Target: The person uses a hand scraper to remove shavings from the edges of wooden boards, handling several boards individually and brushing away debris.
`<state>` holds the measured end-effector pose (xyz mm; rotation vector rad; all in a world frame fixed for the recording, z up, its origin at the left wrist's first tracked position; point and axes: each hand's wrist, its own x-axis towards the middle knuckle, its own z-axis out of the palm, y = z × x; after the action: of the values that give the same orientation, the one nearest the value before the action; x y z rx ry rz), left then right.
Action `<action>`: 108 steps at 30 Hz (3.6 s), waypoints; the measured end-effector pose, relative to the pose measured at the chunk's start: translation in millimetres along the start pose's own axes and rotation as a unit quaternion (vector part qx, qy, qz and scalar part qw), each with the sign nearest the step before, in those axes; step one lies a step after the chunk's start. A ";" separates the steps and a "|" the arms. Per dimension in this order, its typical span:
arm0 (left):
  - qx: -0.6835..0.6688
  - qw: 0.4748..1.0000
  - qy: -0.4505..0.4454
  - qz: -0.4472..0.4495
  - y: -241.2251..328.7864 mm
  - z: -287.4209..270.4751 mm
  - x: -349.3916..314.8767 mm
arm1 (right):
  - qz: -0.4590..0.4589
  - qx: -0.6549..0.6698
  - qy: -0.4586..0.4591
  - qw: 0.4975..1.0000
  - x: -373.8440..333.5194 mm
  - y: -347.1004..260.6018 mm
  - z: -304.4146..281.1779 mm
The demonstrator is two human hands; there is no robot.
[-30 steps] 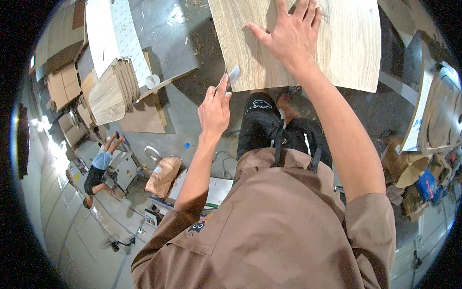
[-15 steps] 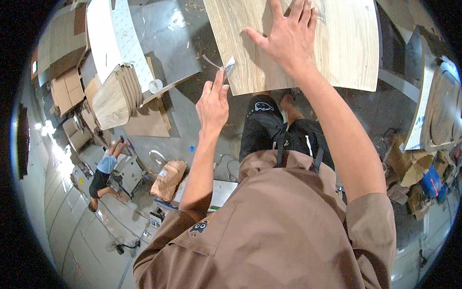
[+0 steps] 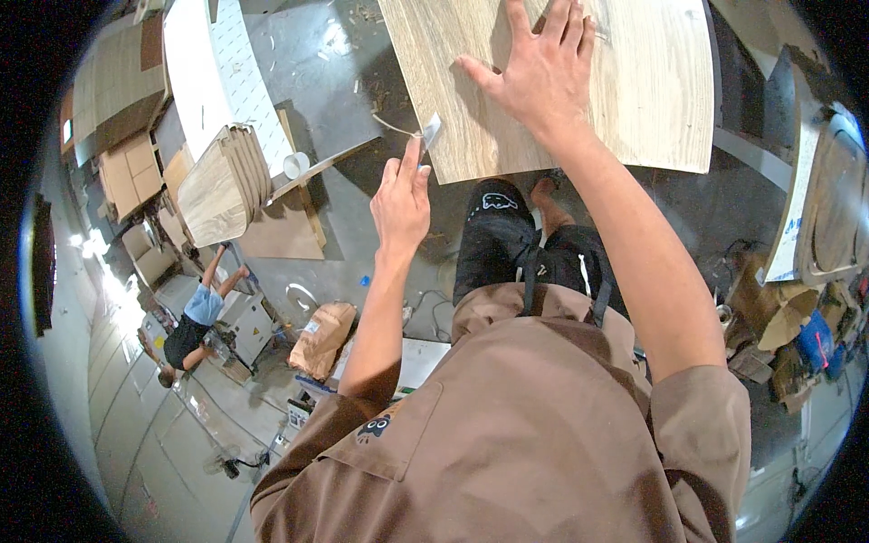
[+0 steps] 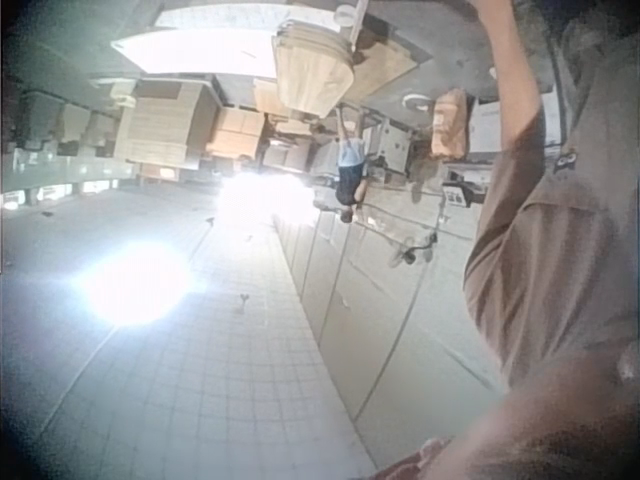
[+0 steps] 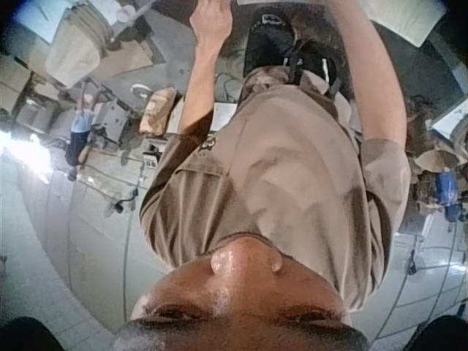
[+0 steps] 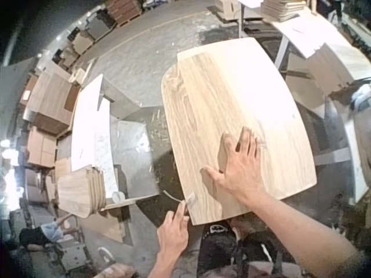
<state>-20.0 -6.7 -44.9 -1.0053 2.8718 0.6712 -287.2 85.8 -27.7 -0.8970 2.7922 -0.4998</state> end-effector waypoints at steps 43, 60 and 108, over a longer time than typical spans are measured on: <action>0.045 0.998 0.047 0.004 -8.1 -25.0 163.8 | -0.060 -0.030 0.092 0.993 -2.3 16.3 24.1; 0.051 0.998 0.026 0.038 -31.9 -68.5 376.7 | -0.026 -0.008 0.020 0.999 -3.6 12.7 17.2; 0.037 0.996 -0.022 0.083 -14.7 -79.8 354.7 | 0.124 0.020 0.146 0.981 199.7 3.8 12.4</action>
<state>-282.7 -258.2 -35.9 -0.7396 2.9400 0.5837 -446.9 -32.3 -51.7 -0.4889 3.0843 -0.6923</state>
